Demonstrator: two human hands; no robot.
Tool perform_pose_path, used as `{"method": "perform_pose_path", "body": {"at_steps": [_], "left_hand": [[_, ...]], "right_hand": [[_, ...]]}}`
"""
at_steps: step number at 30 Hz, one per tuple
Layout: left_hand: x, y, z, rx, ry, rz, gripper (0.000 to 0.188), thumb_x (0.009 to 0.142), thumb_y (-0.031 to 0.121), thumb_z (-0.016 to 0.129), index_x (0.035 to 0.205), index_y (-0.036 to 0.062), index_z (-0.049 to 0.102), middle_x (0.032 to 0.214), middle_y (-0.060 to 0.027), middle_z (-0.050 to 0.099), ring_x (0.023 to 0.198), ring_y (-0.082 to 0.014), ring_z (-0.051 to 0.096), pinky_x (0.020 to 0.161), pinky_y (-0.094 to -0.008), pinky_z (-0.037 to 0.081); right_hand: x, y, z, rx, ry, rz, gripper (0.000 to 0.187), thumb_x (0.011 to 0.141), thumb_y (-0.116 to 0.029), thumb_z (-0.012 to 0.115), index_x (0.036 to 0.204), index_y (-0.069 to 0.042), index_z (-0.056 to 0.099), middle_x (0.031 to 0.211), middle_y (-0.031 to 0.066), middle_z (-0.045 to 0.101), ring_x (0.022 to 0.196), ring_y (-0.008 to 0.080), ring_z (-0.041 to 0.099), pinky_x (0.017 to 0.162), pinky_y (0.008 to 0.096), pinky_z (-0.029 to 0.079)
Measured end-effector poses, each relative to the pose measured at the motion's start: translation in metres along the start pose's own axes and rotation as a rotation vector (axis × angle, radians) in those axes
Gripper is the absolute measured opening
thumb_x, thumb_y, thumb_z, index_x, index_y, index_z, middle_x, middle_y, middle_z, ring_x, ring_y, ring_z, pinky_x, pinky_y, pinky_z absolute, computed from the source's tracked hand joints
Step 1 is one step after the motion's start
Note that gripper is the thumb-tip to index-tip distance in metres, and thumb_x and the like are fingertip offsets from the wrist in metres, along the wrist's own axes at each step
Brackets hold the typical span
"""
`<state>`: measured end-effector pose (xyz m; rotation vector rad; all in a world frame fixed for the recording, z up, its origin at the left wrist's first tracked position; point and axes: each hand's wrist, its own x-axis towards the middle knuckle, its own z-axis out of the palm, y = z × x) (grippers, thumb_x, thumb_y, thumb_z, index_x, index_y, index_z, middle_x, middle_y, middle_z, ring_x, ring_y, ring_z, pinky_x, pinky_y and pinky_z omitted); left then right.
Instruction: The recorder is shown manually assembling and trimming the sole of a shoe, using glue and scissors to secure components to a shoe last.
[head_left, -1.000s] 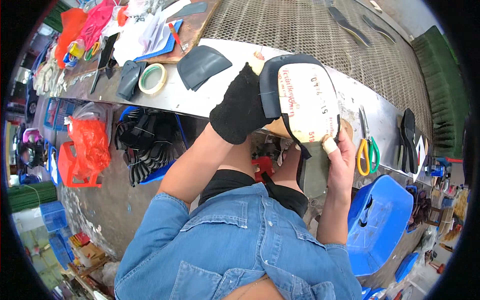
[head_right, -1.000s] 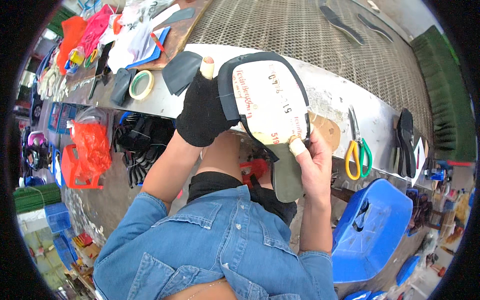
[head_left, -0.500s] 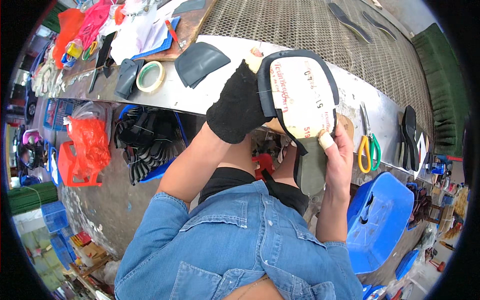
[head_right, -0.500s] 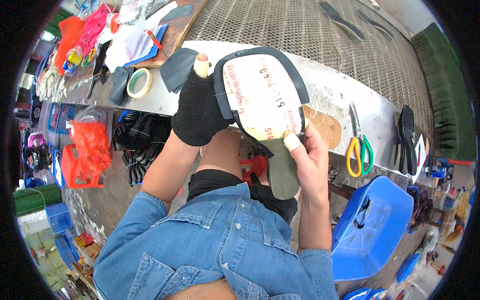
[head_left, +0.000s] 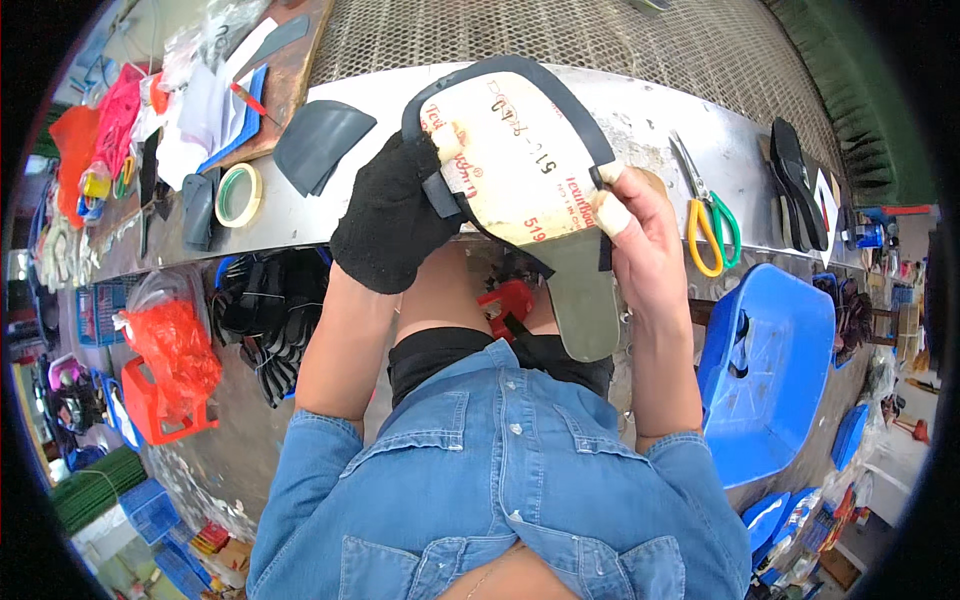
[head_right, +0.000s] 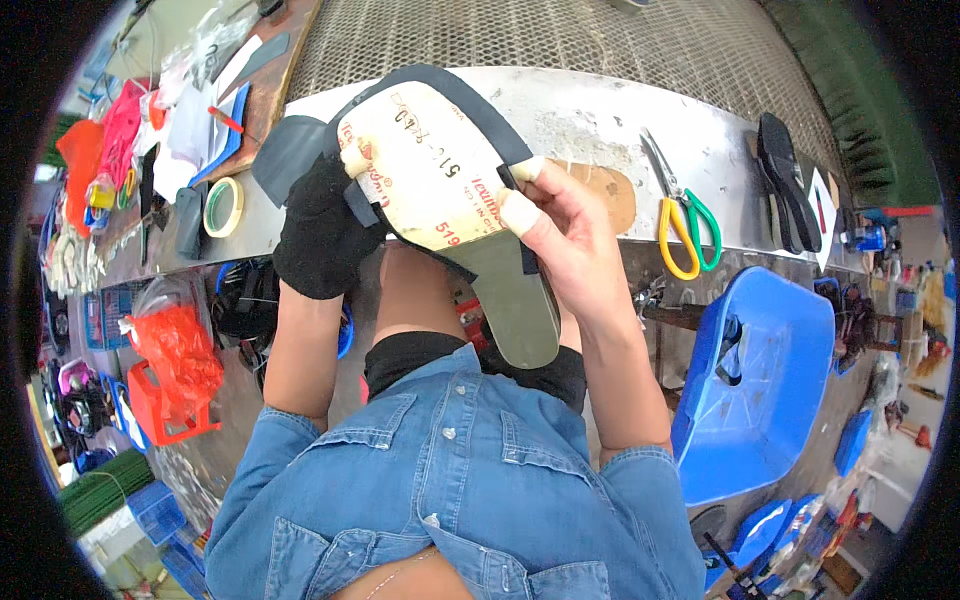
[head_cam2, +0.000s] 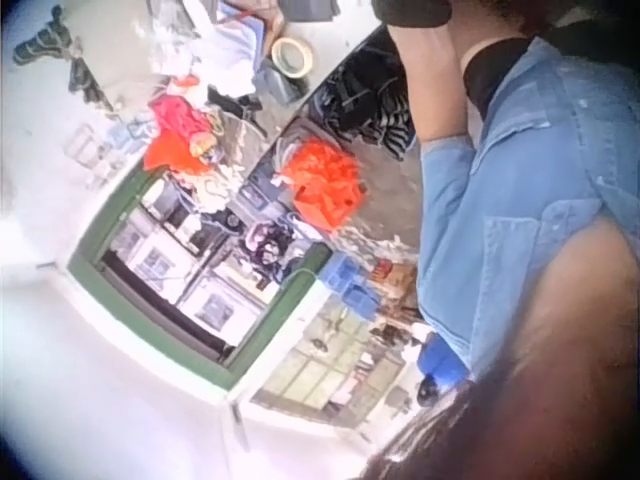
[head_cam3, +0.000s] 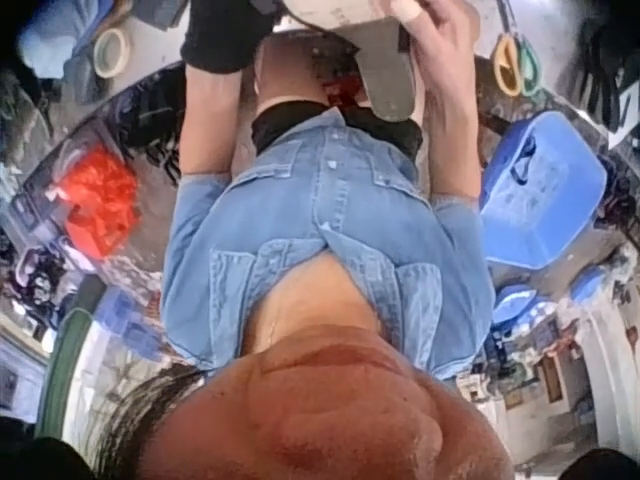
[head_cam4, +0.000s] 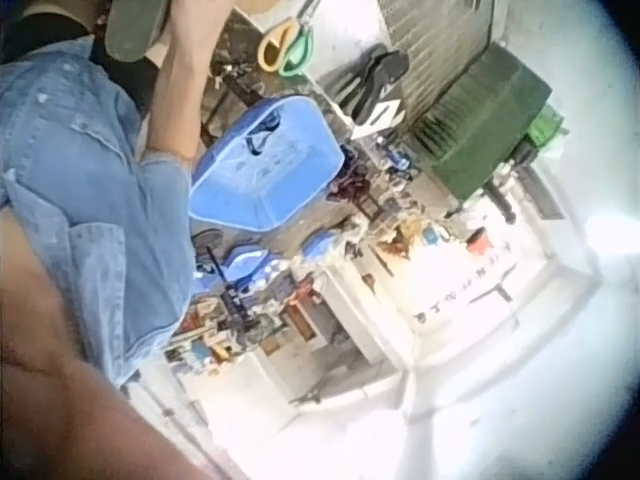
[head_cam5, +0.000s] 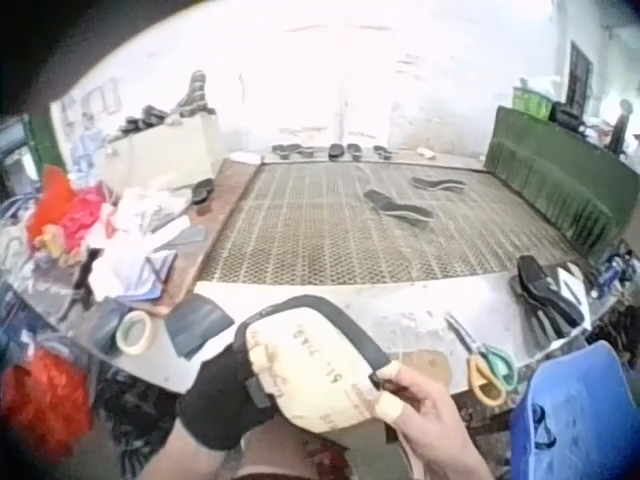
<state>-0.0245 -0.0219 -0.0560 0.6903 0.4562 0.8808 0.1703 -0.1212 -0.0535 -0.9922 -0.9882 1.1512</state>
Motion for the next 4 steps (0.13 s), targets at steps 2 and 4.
{"method": "perform_pose_path", "body": {"at_steps": [2, 4], "left_hand": [[0.001, -0.002, -0.002, -0.103, -0.002, -0.02, 0.038, 0.088, 0.011, 0.055, 0.124, 0.0032, 0.046, 0.116, -0.0124, 0.056, 0.107, -0.0255, 0.057, 0.088, -0.0394, 0.05], [0.003, -0.009, -0.014, 0.279, -0.119, 0.178, 0.043, 0.087, 0.014, 0.058, 0.126, 0.0047, 0.044, 0.118, -0.0123, 0.055, 0.109, -0.0274, 0.055, 0.09, -0.0399, 0.049]], "right_hand": [[0.002, 0.0, -0.003, 0.005, -0.008, 0.017, 0.033, 0.086, -0.018, 0.062, 0.113, 0.0, 0.058, 0.098, 0.0029, 0.061, 0.092, 0.0083, 0.054, 0.082, 0.0241, 0.043], [0.002, 0.002, -0.006, 0.022, 0.03, 0.05, 0.04, 0.084, -0.019, 0.066, 0.119, -0.001, 0.056, 0.105, 0.0069, 0.063, 0.097, 0.0097, 0.057, 0.083, 0.0237, 0.045]]}}
